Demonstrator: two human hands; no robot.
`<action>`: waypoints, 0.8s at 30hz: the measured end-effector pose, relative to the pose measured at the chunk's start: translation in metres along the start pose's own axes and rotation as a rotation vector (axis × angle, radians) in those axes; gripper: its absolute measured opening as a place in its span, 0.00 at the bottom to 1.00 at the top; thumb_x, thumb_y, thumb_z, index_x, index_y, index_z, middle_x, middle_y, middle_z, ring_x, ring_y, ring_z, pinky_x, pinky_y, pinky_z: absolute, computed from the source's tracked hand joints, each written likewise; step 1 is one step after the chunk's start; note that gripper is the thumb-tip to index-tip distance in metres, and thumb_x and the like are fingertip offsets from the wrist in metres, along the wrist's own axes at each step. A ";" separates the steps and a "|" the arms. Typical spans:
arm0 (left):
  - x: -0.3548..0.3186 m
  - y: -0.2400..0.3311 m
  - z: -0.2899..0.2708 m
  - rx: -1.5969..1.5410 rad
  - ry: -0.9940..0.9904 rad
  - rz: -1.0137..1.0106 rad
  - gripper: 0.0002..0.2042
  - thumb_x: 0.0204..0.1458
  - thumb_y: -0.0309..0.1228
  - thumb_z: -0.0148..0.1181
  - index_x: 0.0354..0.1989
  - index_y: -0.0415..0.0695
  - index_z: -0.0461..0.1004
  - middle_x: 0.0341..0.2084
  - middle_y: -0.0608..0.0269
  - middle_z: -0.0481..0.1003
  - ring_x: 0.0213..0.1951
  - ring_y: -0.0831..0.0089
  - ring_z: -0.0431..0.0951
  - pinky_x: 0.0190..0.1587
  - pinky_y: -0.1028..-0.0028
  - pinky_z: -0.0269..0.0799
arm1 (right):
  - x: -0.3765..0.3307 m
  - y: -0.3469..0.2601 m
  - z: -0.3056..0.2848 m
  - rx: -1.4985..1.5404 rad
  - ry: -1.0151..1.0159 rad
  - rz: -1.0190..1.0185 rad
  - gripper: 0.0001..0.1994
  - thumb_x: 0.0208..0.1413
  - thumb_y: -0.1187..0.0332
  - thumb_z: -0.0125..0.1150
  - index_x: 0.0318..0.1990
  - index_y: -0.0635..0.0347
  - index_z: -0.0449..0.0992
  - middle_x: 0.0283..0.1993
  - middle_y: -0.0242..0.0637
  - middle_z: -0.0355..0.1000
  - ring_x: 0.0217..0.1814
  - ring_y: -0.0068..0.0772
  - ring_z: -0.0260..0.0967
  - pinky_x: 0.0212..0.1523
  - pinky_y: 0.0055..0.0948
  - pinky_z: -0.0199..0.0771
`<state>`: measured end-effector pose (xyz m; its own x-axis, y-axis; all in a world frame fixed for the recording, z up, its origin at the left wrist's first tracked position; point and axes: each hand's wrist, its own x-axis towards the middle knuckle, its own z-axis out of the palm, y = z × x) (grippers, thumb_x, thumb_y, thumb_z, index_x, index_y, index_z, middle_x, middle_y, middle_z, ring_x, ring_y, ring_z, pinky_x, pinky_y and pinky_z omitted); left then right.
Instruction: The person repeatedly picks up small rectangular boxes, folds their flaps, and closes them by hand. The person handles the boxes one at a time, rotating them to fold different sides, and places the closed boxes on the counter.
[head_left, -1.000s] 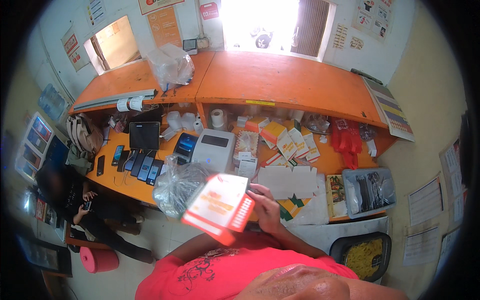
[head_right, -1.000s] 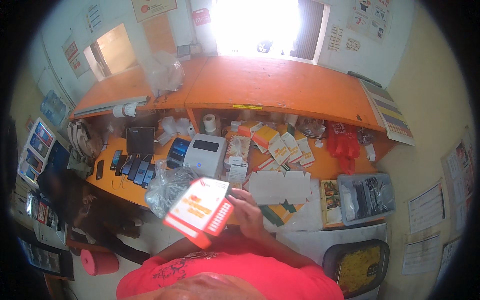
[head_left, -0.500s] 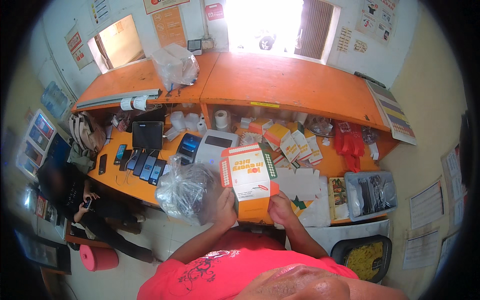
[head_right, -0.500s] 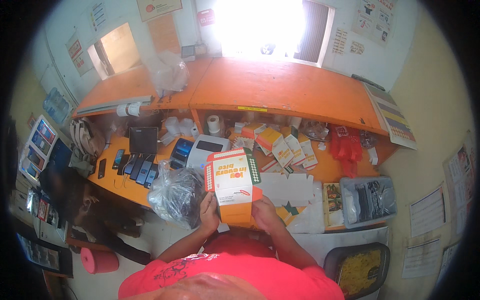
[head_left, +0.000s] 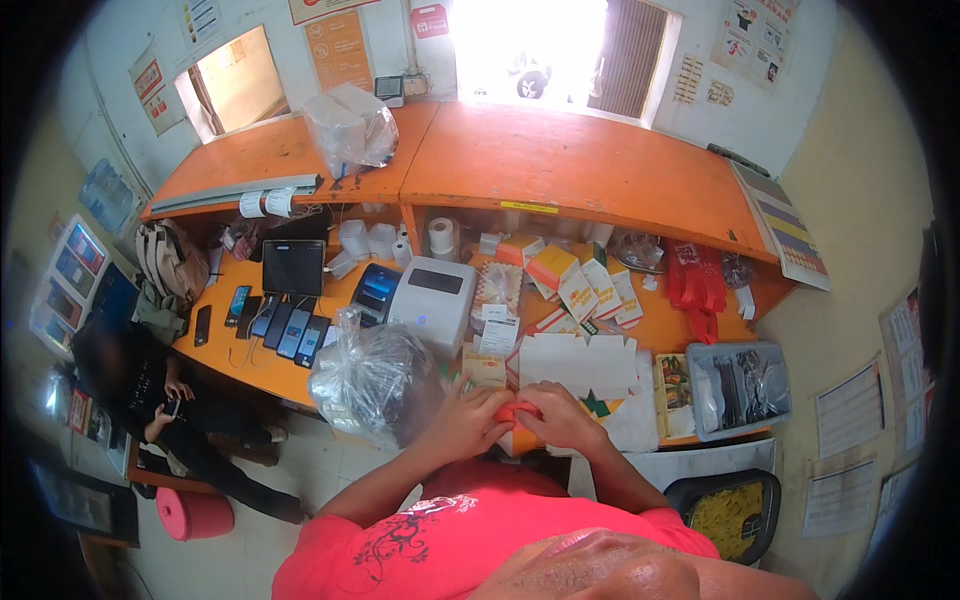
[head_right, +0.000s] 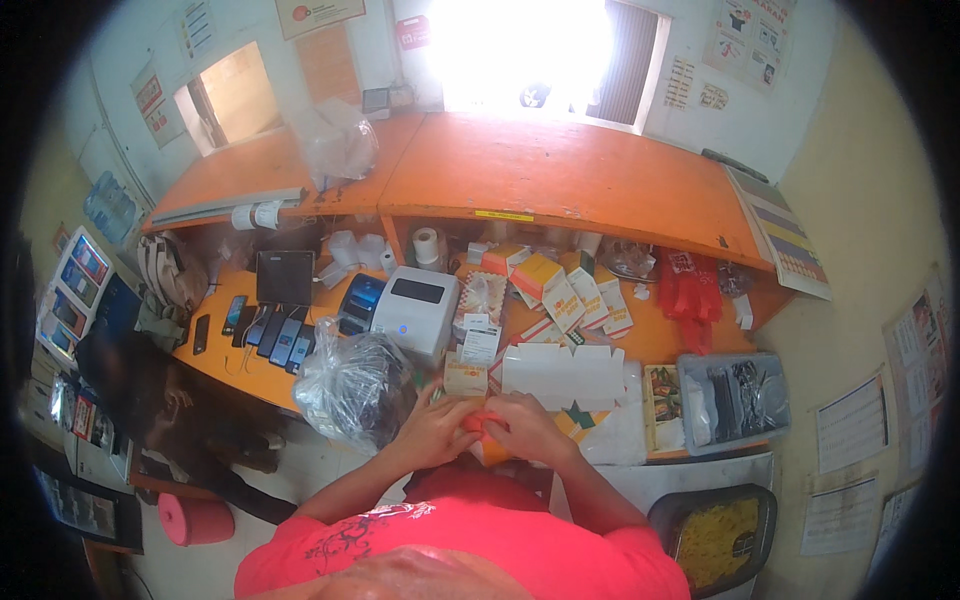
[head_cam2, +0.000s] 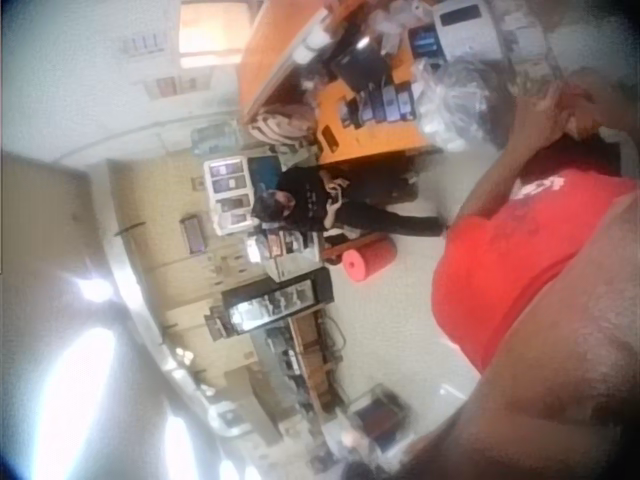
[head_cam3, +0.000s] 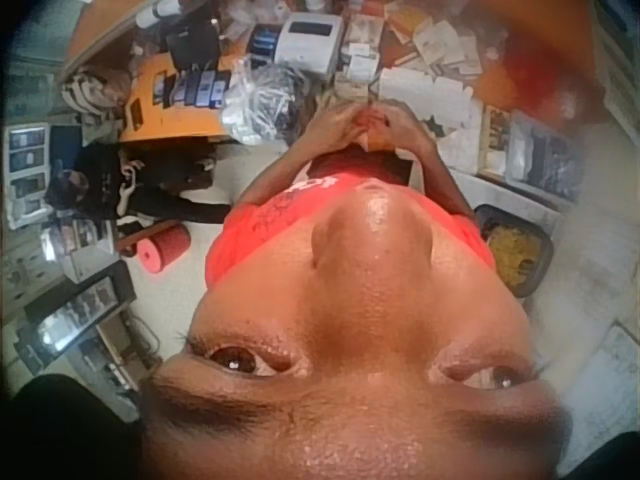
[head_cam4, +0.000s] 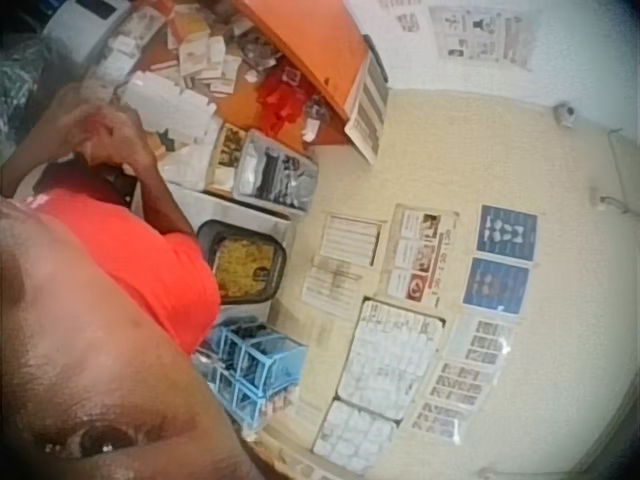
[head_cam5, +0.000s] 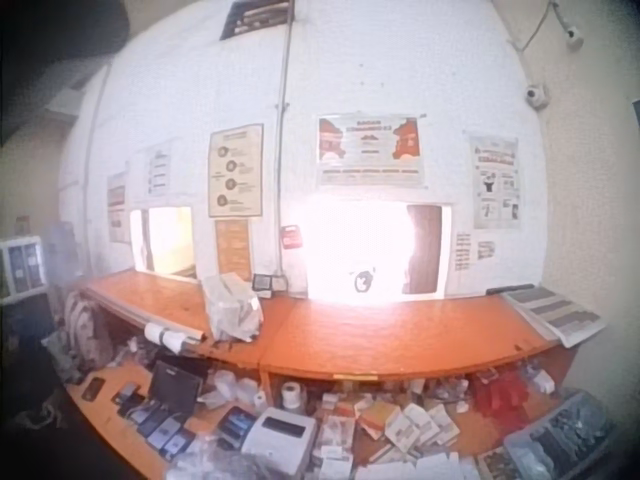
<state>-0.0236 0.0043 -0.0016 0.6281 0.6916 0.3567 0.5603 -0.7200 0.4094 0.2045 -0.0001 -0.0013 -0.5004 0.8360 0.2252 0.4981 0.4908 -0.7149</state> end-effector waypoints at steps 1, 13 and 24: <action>-0.004 -0.005 0.007 -0.080 -0.132 -0.061 0.15 0.54 0.38 0.64 0.47 0.47 0.75 0.41 0.51 0.78 0.50 0.53 0.77 0.56 0.56 0.67 | -0.001 0.001 0.000 -0.002 -0.029 -0.007 0.06 0.52 0.71 0.63 0.37 0.60 0.78 0.36 0.47 0.75 0.40 0.54 0.71 0.45 0.44 0.69; -0.023 -0.024 0.058 -0.722 -0.321 -0.600 0.14 0.60 0.37 0.57 0.31 0.38 0.76 0.22 0.55 0.78 0.22 0.65 0.78 0.29 0.65 0.73 | -0.006 -0.020 -0.005 -0.537 -0.021 -0.126 0.02 0.52 0.70 0.63 0.32 0.52 0.81 0.37 0.39 0.70 0.44 0.44 0.67 0.52 0.44 0.58; -0.016 -0.008 0.070 -1.227 0.054 -0.812 0.10 0.64 0.32 0.55 0.33 0.41 0.73 0.20 0.67 0.73 0.18 0.81 0.72 0.19 0.78 0.67 | 0.000 -0.002 0.045 -0.140 0.394 -0.096 0.09 0.53 0.76 0.62 0.42 0.65 0.74 0.36 0.48 0.75 0.43 0.53 0.76 0.50 0.44 0.74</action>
<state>-0.0004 -0.0047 -0.0696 0.3365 0.8944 -0.2947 -0.0748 0.3373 0.9384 0.1713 -0.0122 -0.0298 -0.2537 0.8013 0.5418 0.5674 0.5769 -0.5876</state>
